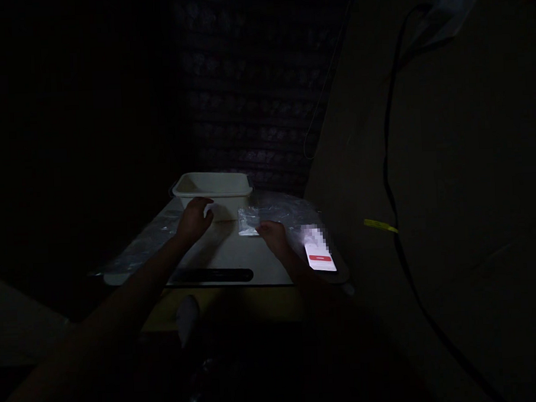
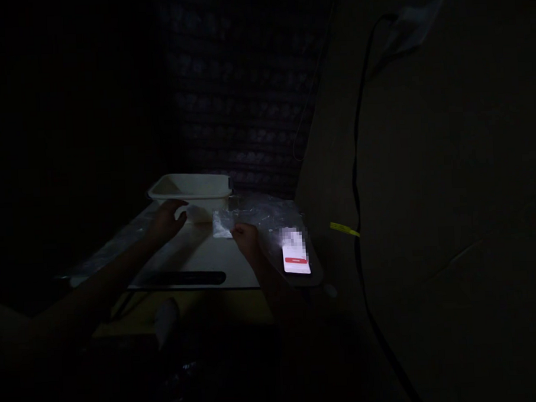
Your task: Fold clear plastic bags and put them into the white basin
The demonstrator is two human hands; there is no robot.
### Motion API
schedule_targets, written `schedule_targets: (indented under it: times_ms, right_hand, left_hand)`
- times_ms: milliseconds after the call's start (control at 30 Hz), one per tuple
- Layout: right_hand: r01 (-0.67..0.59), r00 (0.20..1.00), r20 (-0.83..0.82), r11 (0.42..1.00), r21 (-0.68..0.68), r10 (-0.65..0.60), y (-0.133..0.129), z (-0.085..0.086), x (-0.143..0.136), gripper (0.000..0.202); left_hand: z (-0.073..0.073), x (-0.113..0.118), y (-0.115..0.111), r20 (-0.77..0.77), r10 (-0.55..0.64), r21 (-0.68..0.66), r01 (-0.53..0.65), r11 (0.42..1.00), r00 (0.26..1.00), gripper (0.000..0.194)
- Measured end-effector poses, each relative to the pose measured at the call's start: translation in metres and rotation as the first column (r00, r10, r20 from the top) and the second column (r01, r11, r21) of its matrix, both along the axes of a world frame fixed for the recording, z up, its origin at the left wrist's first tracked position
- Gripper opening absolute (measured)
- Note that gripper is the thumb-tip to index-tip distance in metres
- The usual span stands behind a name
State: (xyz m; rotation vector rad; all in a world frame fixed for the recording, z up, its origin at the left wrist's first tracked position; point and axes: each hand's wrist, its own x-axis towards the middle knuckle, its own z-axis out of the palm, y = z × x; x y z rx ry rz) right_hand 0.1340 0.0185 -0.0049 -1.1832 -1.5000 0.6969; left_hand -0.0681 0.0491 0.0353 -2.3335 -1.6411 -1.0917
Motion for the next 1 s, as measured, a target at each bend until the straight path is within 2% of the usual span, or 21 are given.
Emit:
schedule_targets:
  times_ms: [67, 167, 267, 400, 533, 667, 733, 800, 900, 967, 1000]
  right_hand:
    - [0.009, 1.000, 0.026, 0.999, 0.035, -0.009, 0.000, -0.002, 0.004, 0.018]
    - [0.048, 0.995, 0.085, 0.996, 0.073, -0.054, 0.001, -0.003, 0.012, 0.021]
    - [0.071, 0.989, 0.124, 0.995, 0.075, -0.080, 0.002, 0.000, 0.018, 0.021]
    - [0.095, 0.984, 0.145, 0.992, 0.079, -0.106, 0.001, 0.008, 0.025, 0.016]
    - [0.101, 0.978, 0.170, 0.987, 0.128, -0.122, -0.004, 0.022, 0.026, 0.016]
    - [0.078, 0.925, 0.352, 0.977, 0.199, -0.145, -0.010, 0.040, 0.019, 0.019]
    - [0.030, 0.855, 0.498, 0.971, 0.236, -0.147, -0.009, 0.053, 0.011, 0.022]
    - [-0.037, 0.743, 0.652, 0.965, 0.260, -0.147, -0.003, 0.069, -0.001, 0.024]
    - [-0.117, 0.495, 0.854, 0.961, 0.251, -0.163, 0.011, 0.093, -0.026, 0.024]
    - [-0.158, 0.298, 0.939, 0.961, 0.226, -0.172, 0.022, 0.103, -0.043, 0.024]
    - [-0.179, 0.224, 0.959, 0.960, 0.213, -0.171, 0.027, 0.106, -0.050, 0.024]
  left_hand:
    - [0.008, -0.008, 0.008, -0.214, 0.061, 0.066, -0.048, 0.997, 0.975, 0.040]
    - [0.009, -0.012, 0.017, -0.380, 0.145, 0.070, -0.128, 0.989, 0.914, 0.046]
    - [0.002, -0.013, 0.016, -0.413, 0.187, 0.083, -0.168, 0.982, 0.891, 0.042]
    - [-0.003, -0.013, 0.002, -0.453, 0.233, 0.193, -0.161, 0.968, 0.861, 0.033]
    - [-0.002, -0.015, -0.013, -0.530, 0.178, 0.197, -0.084, 0.977, 0.829, 0.028]
    - [-0.008, -0.018, -0.023, -0.549, 0.116, 0.181, -0.018, 0.983, 0.828, 0.025]
    - [-0.012, -0.018, -0.028, -0.571, 0.080, 0.167, 0.020, 0.986, 0.817, 0.024]
    - [-0.014, -0.017, -0.032, -0.600, 0.044, 0.150, 0.058, 0.987, 0.799, 0.023]
    - [-0.016, -0.016, -0.036, -0.605, 0.015, 0.140, 0.088, 0.986, 0.796, 0.023]
    - [-0.016, -0.017, -0.036, -0.584, 0.004, 0.143, 0.097, 0.985, 0.812, 0.023]
    - [-0.016, -0.018, -0.036, -0.571, 0.000, 0.144, 0.100, 0.984, 0.821, 0.023]
